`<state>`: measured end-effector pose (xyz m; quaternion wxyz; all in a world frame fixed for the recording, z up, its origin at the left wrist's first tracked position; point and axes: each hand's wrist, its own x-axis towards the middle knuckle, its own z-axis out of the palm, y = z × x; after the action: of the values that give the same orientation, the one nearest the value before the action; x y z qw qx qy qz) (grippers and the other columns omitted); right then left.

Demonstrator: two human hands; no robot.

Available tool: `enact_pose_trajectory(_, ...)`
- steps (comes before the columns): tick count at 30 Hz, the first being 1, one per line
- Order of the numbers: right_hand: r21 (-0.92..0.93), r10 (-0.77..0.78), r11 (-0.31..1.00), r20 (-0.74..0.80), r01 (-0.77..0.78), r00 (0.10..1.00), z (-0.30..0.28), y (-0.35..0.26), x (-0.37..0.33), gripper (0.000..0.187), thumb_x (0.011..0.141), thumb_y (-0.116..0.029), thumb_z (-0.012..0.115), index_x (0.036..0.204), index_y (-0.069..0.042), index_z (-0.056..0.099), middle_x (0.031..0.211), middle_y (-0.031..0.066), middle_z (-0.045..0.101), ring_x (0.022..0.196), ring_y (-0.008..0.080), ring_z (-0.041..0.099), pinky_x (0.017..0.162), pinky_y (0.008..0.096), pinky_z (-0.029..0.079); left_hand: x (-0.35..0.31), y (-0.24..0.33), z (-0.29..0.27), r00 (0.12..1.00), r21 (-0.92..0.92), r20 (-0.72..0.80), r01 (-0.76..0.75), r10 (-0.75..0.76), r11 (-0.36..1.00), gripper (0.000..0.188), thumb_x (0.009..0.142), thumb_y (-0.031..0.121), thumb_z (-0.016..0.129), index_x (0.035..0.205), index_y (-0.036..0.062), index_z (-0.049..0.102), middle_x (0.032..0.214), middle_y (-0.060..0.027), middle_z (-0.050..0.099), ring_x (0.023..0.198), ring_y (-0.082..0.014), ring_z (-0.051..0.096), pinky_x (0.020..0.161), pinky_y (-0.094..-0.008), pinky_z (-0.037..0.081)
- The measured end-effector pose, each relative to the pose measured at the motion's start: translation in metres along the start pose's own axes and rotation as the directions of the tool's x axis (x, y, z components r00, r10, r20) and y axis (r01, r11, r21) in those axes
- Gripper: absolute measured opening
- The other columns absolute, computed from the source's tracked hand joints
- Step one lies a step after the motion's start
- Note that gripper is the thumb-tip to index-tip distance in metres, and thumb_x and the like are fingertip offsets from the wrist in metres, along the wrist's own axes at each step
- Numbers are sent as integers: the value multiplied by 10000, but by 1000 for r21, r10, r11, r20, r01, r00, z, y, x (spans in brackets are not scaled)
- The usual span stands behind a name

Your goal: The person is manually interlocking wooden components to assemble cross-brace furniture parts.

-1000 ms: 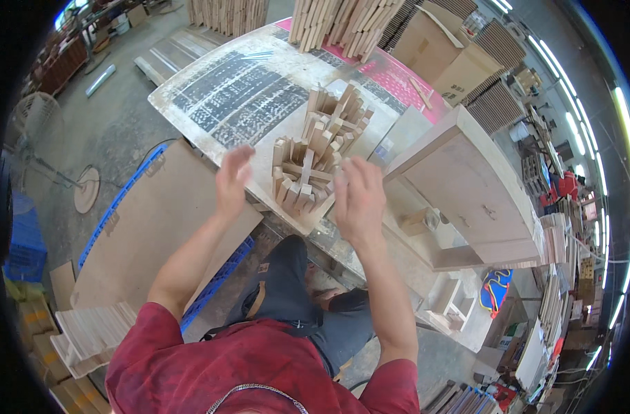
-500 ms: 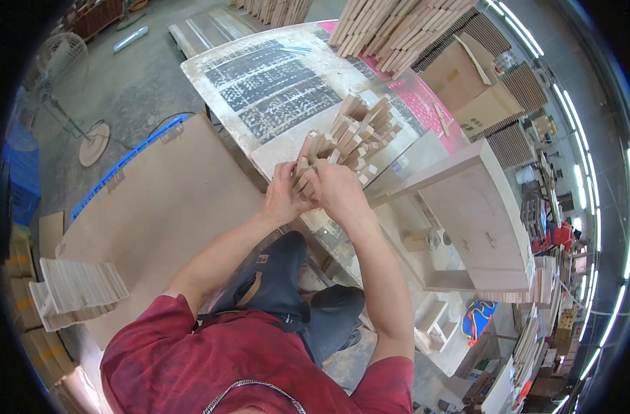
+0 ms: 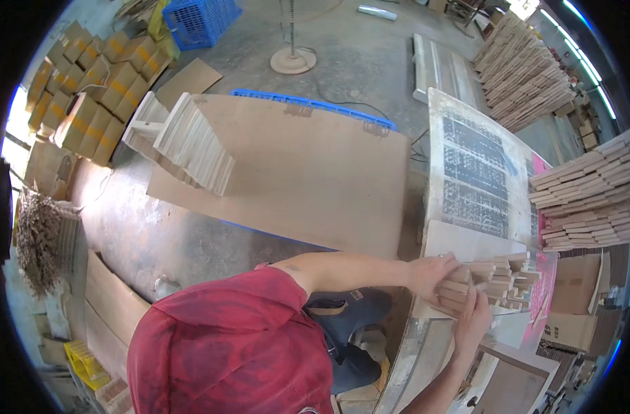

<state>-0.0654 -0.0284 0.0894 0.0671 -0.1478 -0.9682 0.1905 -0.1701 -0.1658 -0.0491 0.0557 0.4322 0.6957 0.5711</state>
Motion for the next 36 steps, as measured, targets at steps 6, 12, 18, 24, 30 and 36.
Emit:
enact_pose_trajectory(6,42,-176,984,110,172,978,15,20,40,433,1086,-293,329,1239,3,606,1222,236,655,1159,411,604,985,487,459,10,11,-16,979,-92,109,181,-171,979,905,592,469,919,1200,-63,510,1129,-288,553,1017,-413,611,897,-472,520)
enact_pose_trajectory(12,78,127,986,214,-147,969,-21,-2,69,710,1055,-570,279,1102,5,695,998,291,704,1006,467,660,923,479,488,20,-12,9,1000,105,-8,25,-24,994,1004,593,338,921,1349,-43,382,1229,-259,495,1062,-439,605,907,-466,537)
enact_pose_trajectory(18,64,128,985,329,-157,936,-25,-2,64,797,1040,-610,260,979,37,723,952,286,708,975,463,670,921,487,488,6,-13,12,997,109,-45,-65,71,992,1026,567,266,875,1385,-51,342,1260,-268,455,1075,-458,584,912,-479,542)
enact_pose_trajectory(24,124,90,986,156,-110,984,-12,-6,49,659,1059,-491,347,1043,76,683,947,318,684,993,472,658,889,485,503,6,-17,14,995,133,-74,-54,65,990,979,585,297,903,1336,-59,386,1244,-274,476,1062,-454,596,865,-478,551)
enact_pose_trajectory(30,513,256,848,-614,131,747,0,0,-41,327,1053,-216,487,1247,24,599,1057,182,724,1114,292,669,961,413,501,-6,-14,-37,994,127,-102,-29,43,991,938,594,303,930,1298,-60,427,1198,-206,533,1070,-338,645,896,-415,567)
enact_pose_trajectory(36,663,591,714,-398,-226,702,116,114,-11,678,877,-120,739,1443,55,408,1410,248,530,1267,319,581,1080,414,453,8,-28,-66,999,122,-26,-25,29,992,938,594,196,913,1332,-58,392,1212,-177,486,1128,-317,589,943,-410,560)
